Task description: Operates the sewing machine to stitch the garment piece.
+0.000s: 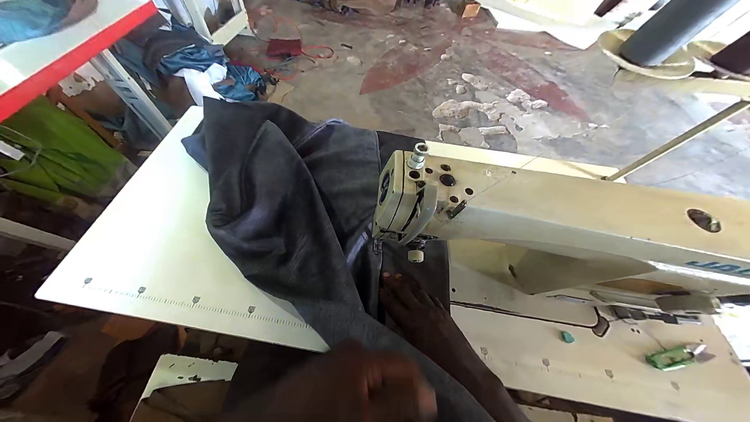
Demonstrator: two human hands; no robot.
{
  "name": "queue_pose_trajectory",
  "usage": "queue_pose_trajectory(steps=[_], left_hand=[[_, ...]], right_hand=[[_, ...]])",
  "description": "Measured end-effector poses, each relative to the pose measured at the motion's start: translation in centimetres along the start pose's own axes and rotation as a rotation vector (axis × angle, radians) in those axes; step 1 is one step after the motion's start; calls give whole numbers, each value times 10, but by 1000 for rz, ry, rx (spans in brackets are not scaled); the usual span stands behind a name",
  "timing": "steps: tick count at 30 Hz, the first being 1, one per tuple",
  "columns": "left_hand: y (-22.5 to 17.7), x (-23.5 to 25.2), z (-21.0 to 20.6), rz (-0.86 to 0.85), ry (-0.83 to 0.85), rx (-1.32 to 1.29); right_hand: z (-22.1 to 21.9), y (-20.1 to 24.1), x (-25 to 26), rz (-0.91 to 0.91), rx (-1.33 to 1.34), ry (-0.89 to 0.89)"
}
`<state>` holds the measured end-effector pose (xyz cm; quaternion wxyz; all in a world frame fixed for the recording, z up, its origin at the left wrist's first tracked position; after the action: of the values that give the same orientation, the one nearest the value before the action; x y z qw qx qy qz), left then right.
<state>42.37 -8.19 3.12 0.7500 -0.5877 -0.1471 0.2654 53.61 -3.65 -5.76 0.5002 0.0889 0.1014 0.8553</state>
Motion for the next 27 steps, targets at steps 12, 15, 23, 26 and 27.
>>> queue_pose_trajectory(steps=[12,15,23,26,27], left_hand=[[86,-82,97,591,117,1091],[43,-53,93,572,144,1089],[125,47,78,-152,-15,925],[125,50,85,-216,-62,935],[121,53,85,-251,-69,947]], right_hand=[[-10,9,6,-173,-14,488],[-4,9,7,-128,-77,417],[1,-26,1,36,91,-98],[0,-24,3,53,111,-256],[1,-23,3,73,108,-297]])
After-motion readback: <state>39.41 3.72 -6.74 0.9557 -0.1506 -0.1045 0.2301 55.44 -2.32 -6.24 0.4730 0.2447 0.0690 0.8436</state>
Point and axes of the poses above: each hand's wrist, its own x-axis towards the middle knuckle, its own z-axis out of the back of the hand, y = z × x, the point moved 9 cm from there along x, towards the middle knuckle, and after that the axes turned 5 degrees about y, right-handed, at the moved point
